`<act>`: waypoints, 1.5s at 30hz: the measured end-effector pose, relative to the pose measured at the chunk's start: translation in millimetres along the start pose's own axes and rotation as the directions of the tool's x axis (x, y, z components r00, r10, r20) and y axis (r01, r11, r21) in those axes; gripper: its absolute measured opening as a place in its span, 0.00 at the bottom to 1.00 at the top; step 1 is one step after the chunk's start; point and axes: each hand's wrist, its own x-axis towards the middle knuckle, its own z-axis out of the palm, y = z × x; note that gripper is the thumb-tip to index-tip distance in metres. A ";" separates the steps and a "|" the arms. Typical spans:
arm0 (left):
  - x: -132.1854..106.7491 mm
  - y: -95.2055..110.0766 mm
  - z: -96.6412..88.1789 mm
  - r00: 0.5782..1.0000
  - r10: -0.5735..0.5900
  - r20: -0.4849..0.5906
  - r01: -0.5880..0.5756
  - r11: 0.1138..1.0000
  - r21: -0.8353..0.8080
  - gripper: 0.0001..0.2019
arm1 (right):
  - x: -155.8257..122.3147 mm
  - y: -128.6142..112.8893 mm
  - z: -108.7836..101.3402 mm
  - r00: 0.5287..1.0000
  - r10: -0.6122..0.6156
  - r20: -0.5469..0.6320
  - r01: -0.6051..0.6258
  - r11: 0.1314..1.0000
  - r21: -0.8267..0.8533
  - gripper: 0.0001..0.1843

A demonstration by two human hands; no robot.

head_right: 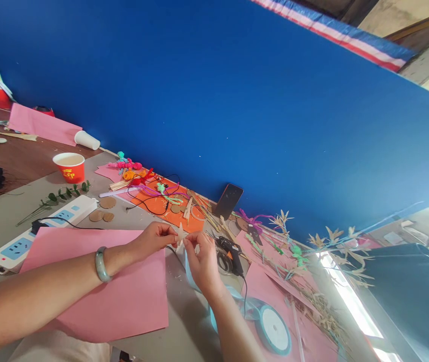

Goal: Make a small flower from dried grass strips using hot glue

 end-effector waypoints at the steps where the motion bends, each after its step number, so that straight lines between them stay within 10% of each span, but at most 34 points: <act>1: -0.1 0.6 -0.3 1.000 -0.006 -0.002 0.006 1.000 0.002 0.08 | 0.2 0.9 -1.4 1.000 0.020 -0.012 -0.020 1.000 0.007 0.10; 26: -1.8 -0.2 2.7 1.000 -0.018 -0.002 0.018 0.999 0.028 0.10 | -0.2 -0.7 3.8 0.999 -0.033 0.011 0.033 0.999 0.030 0.10; 45: 1.5 -0.1 1.9 0.991 -0.127 0.035 0.130 0.988 -0.087 0.10 | 6.0 30.0 -11.3 0.966 0.232 -0.114 -0.204 0.955 0.216 0.13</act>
